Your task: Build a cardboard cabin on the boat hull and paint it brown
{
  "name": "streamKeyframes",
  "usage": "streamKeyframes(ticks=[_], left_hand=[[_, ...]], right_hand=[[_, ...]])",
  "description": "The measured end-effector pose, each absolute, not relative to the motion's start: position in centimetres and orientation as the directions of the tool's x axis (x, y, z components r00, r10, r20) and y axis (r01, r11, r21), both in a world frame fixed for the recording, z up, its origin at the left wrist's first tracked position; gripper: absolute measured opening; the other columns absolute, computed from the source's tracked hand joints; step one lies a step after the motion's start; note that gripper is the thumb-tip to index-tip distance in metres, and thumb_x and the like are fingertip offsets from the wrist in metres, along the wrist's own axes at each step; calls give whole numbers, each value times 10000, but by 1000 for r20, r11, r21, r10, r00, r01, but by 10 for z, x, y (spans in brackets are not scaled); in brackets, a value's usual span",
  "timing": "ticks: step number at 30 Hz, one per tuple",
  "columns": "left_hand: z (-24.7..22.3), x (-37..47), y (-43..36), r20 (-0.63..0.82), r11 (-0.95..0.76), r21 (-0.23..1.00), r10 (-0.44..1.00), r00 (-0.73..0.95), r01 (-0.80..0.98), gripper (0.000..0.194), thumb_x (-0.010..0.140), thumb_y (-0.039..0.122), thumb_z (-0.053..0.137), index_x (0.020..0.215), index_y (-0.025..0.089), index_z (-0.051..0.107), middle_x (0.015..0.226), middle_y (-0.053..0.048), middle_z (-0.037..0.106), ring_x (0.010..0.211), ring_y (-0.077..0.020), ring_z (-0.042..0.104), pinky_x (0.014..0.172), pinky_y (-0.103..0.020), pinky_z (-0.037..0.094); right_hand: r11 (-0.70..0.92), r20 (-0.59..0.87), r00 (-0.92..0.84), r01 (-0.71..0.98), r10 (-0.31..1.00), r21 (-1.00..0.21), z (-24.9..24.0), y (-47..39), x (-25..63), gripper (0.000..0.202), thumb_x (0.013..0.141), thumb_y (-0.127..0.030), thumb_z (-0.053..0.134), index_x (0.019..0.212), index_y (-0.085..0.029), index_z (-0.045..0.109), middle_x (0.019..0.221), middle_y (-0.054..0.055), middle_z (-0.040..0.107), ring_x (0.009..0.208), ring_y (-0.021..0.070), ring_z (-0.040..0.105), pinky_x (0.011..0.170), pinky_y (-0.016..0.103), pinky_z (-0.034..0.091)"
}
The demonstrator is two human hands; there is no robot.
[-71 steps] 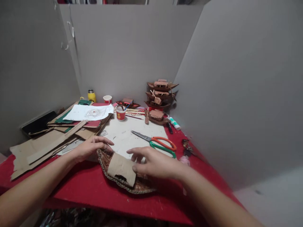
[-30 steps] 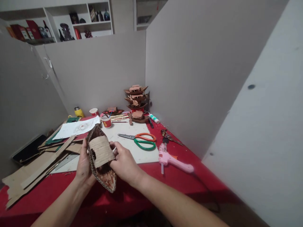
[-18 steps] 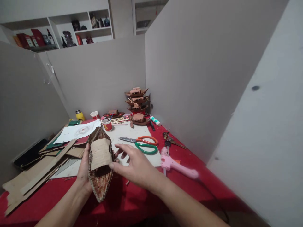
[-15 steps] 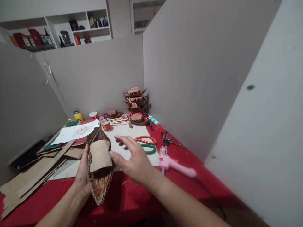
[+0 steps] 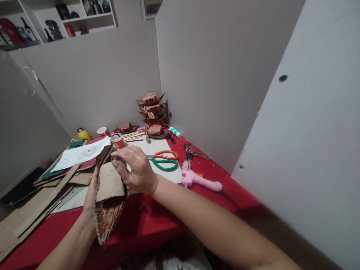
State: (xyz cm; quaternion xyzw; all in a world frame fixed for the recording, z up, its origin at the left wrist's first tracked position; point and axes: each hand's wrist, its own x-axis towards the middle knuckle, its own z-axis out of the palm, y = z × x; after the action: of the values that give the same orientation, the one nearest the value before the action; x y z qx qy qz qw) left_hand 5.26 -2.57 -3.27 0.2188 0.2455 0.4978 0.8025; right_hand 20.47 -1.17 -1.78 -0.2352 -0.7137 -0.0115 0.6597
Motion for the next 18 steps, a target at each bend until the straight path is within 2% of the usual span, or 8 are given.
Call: streamKeyframes(ticks=[4, 7, 9, 11, 14, 18], left_hand=[[-32, 47, -23, -165, 436, 624, 884, 436, -648, 582, 975, 531, 363, 923, 87, 736, 732, -142, 776, 580, -271, 736, 634, -406, 621], [-29, 45, -23, -173, 422, 586, 899, 402, -692, 571, 989, 500, 341, 929, 90, 734, 776, -138, 782, 642, -254, 747, 693, -382, 621], [-27, 46, -24, -192, 416, 572, 906, 377, -707, 572, 985, 503, 348, 944, 81, 732, 797, -143, 781, 700, -257, 752, 739, -377, 615], [-26, 48, -25, -222, 423, 587, 904, 365, -690, 602, 971, 536, 352, 936, 69, 731, 757, -149, 772, 728, -274, 751, 765, -397, 609], [-25, 51, -26, -234, 405, 615, 913, 334, -676, 615, 964, 559, 349, 913, 80, 731, 705, -129, 760, 746, -277, 748, 788, -400, 601], [-26, 55, -28, -193, 335, 640, 941, 278, -692, 616, 973, 549, 338, 935, 78, 734, 742, -122, 764, 772, -259, 746, 796, -366, 596]], right_hand=[[893, 951, -90, 380, 294, -241, -14, -31, 221, 90, 899, -172, 580, 838, -197, 642, 728, 38, 674, 708, 180, 611, 719, 340, 477], [854, 891, -163, 400, 423, -332, -15, -53, 227, 141, 894, -172, 607, 757, -194, 628, 642, 7, 638, 620, 150, 573, 658, 299, 446], [812, 835, -188, 416, 517, -409, -20, -66, 226, 138, 890, -179, 626, 752, -185, 636, 649, 8, 645, 618, 145, 579, 650, 284, 438], [775, 799, -209, 467, 564, -426, -25, -75, 221, 101, 878, -186, 650, 780, -167, 653, 672, 21, 658, 637, 155, 593, 658, 287, 433], [717, 789, -223, 603, 572, -350, -31, -82, 214, 71, 858, -200, 678, 818, -143, 664, 698, 36, 670, 662, 180, 600, 660, 304, 414], [587, 751, -249, 780, 611, -218, -33, -85, 208, 51, 836, -175, 670, 795, -153, 648, 717, 46, 679, 680, 213, 613, 653, 327, 387]])
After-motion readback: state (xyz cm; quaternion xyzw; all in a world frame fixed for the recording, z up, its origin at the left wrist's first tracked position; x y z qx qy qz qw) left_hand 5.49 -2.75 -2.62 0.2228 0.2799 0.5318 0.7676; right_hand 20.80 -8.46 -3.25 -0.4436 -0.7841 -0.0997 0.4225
